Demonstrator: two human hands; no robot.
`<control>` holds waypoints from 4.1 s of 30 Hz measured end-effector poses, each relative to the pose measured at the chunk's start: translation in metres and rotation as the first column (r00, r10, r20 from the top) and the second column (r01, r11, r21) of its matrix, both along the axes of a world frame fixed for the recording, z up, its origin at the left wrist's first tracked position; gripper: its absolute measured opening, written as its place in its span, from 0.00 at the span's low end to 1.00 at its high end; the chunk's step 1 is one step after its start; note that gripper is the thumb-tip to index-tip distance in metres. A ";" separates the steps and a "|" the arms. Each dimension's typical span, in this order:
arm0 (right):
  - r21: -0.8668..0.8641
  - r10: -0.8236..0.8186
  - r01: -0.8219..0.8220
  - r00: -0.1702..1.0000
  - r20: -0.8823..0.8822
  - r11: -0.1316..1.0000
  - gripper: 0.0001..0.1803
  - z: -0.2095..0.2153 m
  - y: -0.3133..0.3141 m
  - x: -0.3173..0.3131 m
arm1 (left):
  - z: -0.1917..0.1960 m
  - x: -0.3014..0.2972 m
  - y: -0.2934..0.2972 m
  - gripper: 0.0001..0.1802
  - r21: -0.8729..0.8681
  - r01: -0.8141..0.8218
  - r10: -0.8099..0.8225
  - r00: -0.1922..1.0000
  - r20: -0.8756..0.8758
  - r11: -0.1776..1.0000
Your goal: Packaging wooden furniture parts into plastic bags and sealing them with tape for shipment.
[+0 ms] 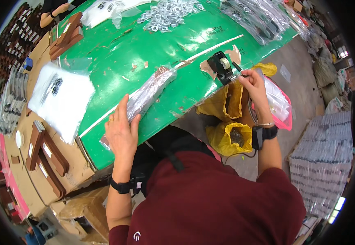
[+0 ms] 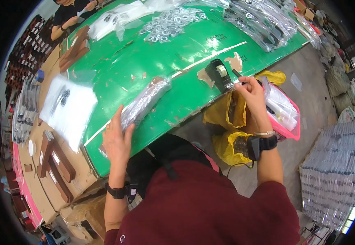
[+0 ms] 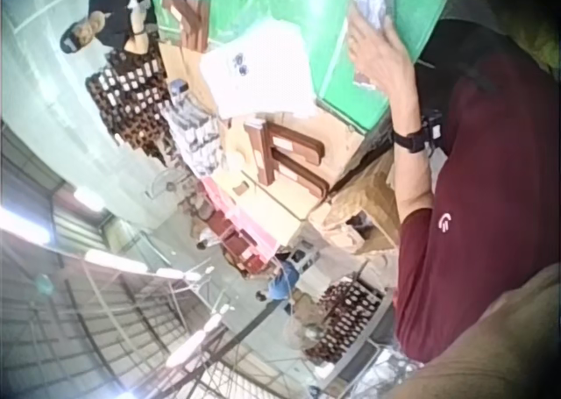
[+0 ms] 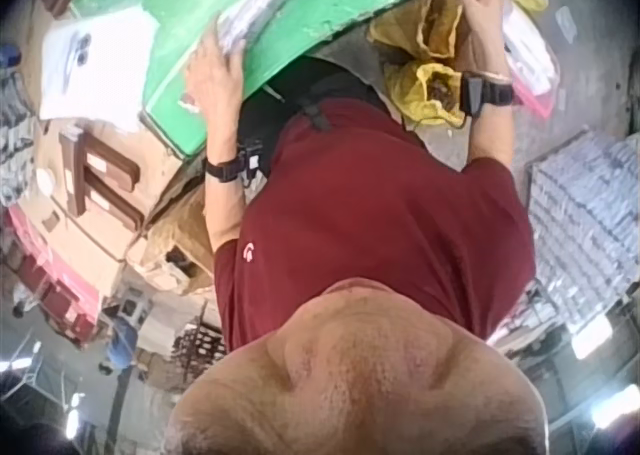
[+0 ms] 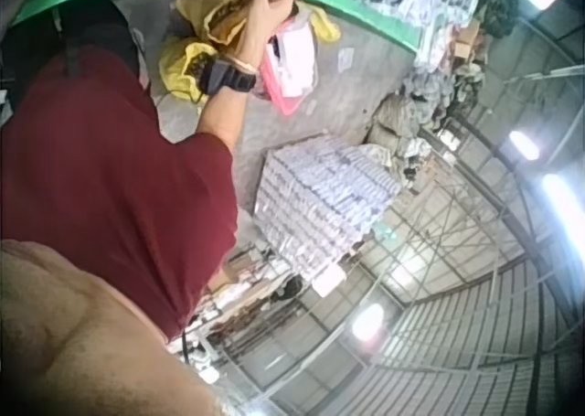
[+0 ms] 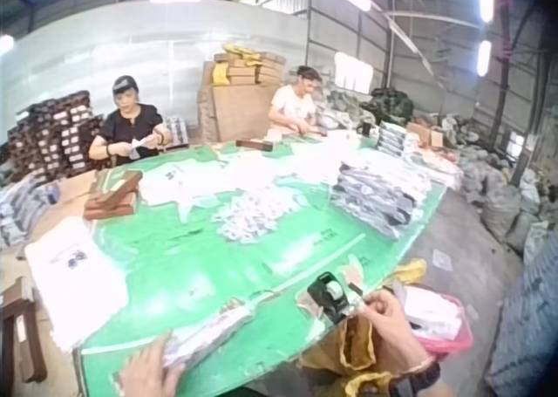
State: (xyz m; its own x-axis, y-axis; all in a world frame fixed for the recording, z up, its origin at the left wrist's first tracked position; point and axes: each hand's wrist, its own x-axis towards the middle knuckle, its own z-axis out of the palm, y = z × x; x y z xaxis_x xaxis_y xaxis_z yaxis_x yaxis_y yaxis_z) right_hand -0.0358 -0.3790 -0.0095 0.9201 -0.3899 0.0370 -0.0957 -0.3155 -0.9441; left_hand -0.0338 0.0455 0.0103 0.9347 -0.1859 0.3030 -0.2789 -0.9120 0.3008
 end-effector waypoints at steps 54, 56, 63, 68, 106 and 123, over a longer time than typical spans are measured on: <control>0.365 0.433 -0.392 0.901 -0.032 0.844 0.19 -0.023 0.235 0.008 | -0.002 -0.010 -0.018 0.28 -0.105 -0.030 0.033 0.999 0.024 0.994; 0.285 0.377 -0.371 0.926 0.037 0.884 0.19 -0.038 0.241 0.013 | 0.000 -0.004 -0.016 0.28 -0.118 -0.014 0.013 1.000 -0.011 0.993; 0.036 0.265 -0.267 0.963 0.054 0.963 0.20 -0.032 0.263 0.027 | 0.005 0.017 0.008 0.26 -0.183 -0.002 -0.029 0.986 -0.167 0.983; -0.095 0.493 -0.486 0.866 0.077 0.869 0.16 -0.020 0.256 0.036 | -0.012 0.062 0.054 0.31 0.007 0.069 -0.066 0.973 -0.221 0.998; 0.633 0.445 -0.567 0.819 0.364 0.527 0.44 0.015 0.198 -0.006 | 0.039 0.004 -0.063 0.53 -0.946 -0.130 -0.609 0.737 -0.292 0.297; -0.669 -0.022 0.242 0.947 0.320 0.703 0.45 0.027 -0.115 0.175 | 0.001 -0.001 -0.006 0.35 -0.855 -0.169 -0.455 0.787 -0.416 0.490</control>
State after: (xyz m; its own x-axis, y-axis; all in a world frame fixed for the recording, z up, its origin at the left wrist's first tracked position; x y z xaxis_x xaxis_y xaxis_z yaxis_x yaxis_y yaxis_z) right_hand 0.1388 -0.4936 0.0178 0.7691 -0.2681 0.5802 0.0315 -0.8908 -0.4533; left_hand -0.0345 0.0391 0.0117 0.9470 -0.2909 -0.1365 0.1128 -0.0965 0.9889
